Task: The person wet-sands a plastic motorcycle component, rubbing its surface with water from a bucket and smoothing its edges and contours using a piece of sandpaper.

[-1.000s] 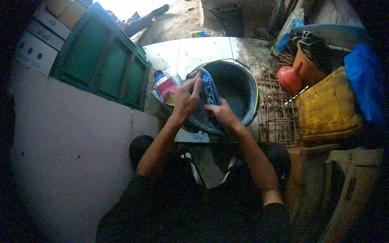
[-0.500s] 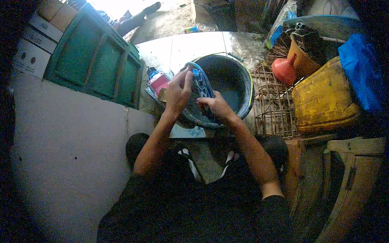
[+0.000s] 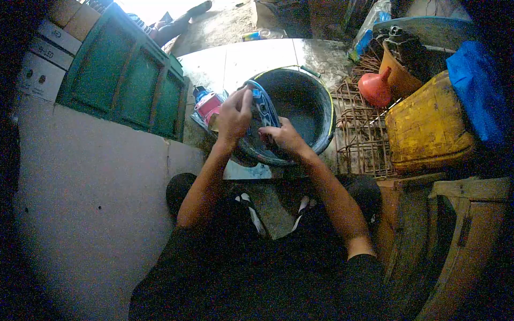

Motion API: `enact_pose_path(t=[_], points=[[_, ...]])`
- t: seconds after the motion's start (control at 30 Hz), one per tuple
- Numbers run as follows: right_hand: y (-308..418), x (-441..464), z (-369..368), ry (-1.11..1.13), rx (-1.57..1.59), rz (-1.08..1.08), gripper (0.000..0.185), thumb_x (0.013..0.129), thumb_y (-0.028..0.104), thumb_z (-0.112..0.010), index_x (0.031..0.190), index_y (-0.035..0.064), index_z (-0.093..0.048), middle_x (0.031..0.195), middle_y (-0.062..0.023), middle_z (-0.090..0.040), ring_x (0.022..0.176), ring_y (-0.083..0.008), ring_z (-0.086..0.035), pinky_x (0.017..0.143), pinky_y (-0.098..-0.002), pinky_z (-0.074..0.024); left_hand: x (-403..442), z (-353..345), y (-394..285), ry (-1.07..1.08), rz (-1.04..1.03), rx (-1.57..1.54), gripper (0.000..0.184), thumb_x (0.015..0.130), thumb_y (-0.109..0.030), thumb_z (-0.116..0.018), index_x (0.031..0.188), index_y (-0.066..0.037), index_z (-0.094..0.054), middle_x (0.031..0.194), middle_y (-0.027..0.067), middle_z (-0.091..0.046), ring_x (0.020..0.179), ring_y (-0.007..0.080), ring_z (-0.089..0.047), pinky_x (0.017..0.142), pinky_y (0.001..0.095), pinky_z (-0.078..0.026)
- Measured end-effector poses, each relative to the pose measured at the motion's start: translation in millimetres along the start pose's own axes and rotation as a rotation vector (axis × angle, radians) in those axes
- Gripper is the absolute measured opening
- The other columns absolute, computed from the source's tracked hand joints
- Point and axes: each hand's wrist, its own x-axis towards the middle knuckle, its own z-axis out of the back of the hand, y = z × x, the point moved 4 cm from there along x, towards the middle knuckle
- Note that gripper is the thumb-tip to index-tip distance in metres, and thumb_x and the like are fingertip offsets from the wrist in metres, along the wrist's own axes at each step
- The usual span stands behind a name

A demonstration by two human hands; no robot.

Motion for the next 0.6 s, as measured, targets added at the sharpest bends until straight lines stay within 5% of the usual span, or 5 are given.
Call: enact_pose_path(t=[0.1, 0.23, 0.37, 0.43, 0.6], points=[[6, -4, 5, -0.03, 0.089, -0.002, 0.013, 0.084, 0.011, -0.062, 0.084, -0.0019, -0.062, 0.072, -0.0079, -0.062, 0.062, -0.0162, -0.061, 0.06, -0.0304, -0.0504, -13, -1, -31, 0.105, -0.009, -0.193, 0.031, 0.095, -0.021, -0.051, 0.114, -0.001, -0.065, 0.085, 0.0187, -0.063, 0.072, 0.0288, -0.063, 0.066, 0.0359, -0.048], [7, -4, 0, 0.016, 0.051, 0.002, 0.012, 0.084, 0.01, -0.062, 0.084, -0.002, -0.062, 0.072, -0.0077, -0.062, 0.062, -0.0157, -0.06, 0.06, -0.0306, -0.0505, -1, 4, -4, -0.016, -0.03, 0.103, 0.032, 0.096, -0.02, -0.051, 0.12, -0.002, -0.062, 0.084, 0.017, -0.061, 0.071, 0.0252, -0.061, 0.066, 0.0342, -0.048], [15, -6, 4, -0.029, 0.042, 0.012, 0.013, 0.084, 0.011, -0.063, 0.083, -0.0015, -0.062, 0.071, -0.0073, -0.062, 0.061, -0.0153, -0.06, 0.06, -0.0306, -0.0505, -11, 0, -27, 0.167, -0.009, -0.127, 0.032, 0.096, -0.021, -0.05, 0.119, -0.004, -0.064, 0.085, 0.0186, -0.062, 0.075, 0.0298, -0.062, 0.068, 0.0381, -0.049], [11, -8, 2, -0.033, 0.063, -0.008, 0.013, 0.084, 0.012, -0.063, 0.082, -0.0012, -0.062, 0.071, -0.0072, -0.062, 0.061, -0.0153, -0.06, 0.06, -0.0306, -0.0505, -2, 5, -15, -0.038, -0.039, 0.033, 0.032, 0.096, -0.018, -0.05, 0.12, -0.002, -0.062, 0.082, 0.0191, -0.061, 0.071, 0.0271, -0.062, 0.066, 0.0358, -0.048], [11, -6, 8, -0.044, 0.059, 0.014, 0.013, 0.085, 0.012, -0.062, 0.083, -0.0005, -0.062, 0.07, -0.0067, -0.061, 0.061, -0.0156, -0.06, 0.059, -0.0298, -0.05, -9, 1, -31, 0.188, -0.01, -0.092, 0.029, 0.093, -0.014, -0.052, 0.116, 0.0, -0.064, 0.085, 0.0196, -0.063, 0.076, 0.0271, -0.065, 0.068, 0.0366, -0.05]])
